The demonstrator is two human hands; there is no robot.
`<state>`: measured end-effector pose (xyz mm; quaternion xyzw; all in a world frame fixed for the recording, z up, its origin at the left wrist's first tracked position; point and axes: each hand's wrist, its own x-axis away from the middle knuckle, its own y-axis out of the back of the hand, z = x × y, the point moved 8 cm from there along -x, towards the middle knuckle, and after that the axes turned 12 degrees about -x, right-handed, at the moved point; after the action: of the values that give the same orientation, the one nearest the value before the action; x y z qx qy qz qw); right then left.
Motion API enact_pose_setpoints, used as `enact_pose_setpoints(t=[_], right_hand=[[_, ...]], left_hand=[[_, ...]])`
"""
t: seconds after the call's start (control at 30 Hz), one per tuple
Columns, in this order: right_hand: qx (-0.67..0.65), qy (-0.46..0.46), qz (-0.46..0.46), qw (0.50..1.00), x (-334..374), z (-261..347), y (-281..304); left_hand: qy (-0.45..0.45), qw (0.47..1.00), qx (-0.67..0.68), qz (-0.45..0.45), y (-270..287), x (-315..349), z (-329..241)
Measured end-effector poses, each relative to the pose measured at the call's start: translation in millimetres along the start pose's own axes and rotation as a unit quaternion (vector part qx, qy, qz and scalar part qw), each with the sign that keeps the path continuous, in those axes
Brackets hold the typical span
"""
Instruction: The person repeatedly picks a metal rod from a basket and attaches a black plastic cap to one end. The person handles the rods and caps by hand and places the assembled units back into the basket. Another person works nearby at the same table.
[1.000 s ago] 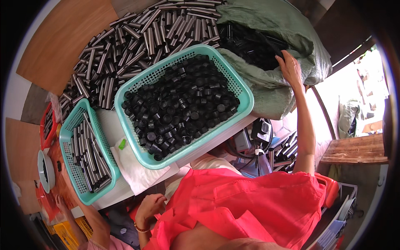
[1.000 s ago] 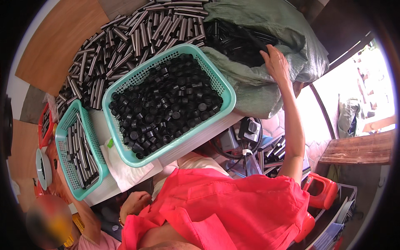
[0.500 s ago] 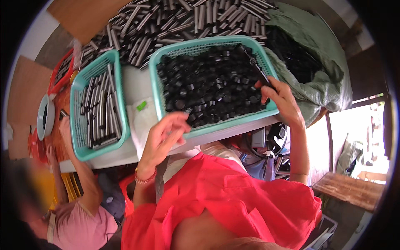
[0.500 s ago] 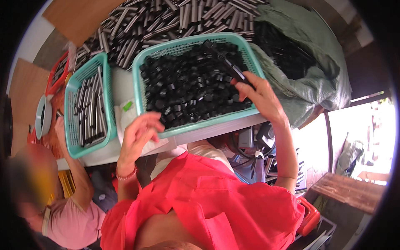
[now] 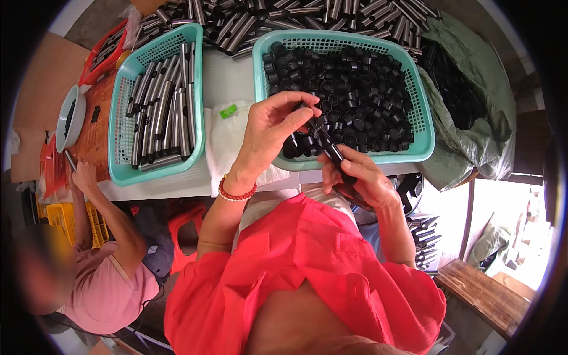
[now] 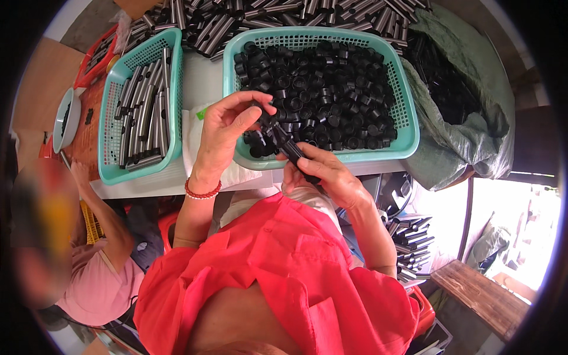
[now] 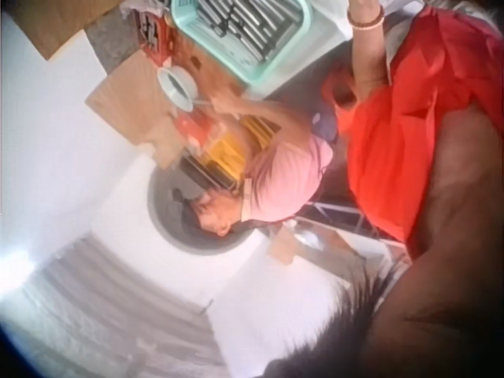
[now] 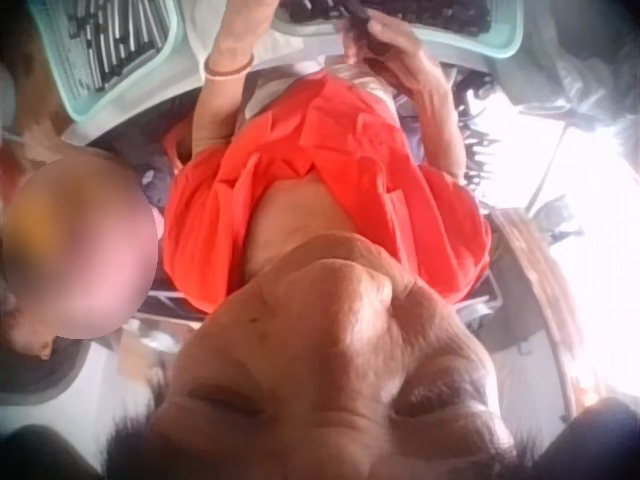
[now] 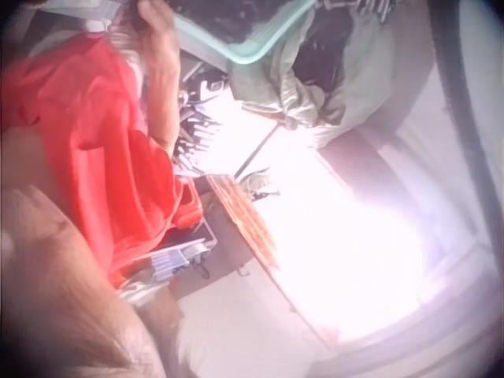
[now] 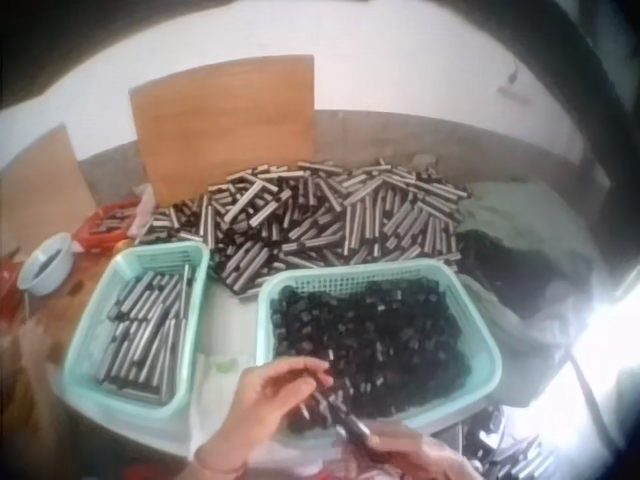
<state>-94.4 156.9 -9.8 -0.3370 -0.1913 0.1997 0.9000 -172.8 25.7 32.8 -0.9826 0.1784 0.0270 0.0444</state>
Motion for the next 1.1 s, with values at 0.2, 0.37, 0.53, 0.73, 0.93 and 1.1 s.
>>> enact_pose_setpoints(t=[0.2, 0.37, 0.53, 0.73, 0.93, 1.1], right_hand=[[0.336, -0.002, -0.04, 0.941, -9, 21, -24], [0.251, 0.022, -0.08, 0.964, -7, 28, -22], [0.085, 0.045, -0.124, 0.988, 10, 26, 14], [0.091, 0.066, -0.133, 0.985, 14, 29, 20], [0.116, 0.082, -0.137, 0.98, 18, 30, 27], [0.118, 0.062, -0.129, 0.983, 21, 30, 25]], left_hand=[[-0.051, 0.988, -0.138, 0.053, -17, 8, -20], [-0.048, 0.978, -0.202, 0.036, -14, 2, -40], [-0.08, 0.927, -0.366, -0.023, 44, -56, -65], [-0.078, 0.793, -0.599, -0.078, 120, -193, -29], [-0.041, 0.696, -0.712, -0.079, 96, -291, 43], [-0.064, 0.607, -0.789, -0.065, 72, -311, 70]])
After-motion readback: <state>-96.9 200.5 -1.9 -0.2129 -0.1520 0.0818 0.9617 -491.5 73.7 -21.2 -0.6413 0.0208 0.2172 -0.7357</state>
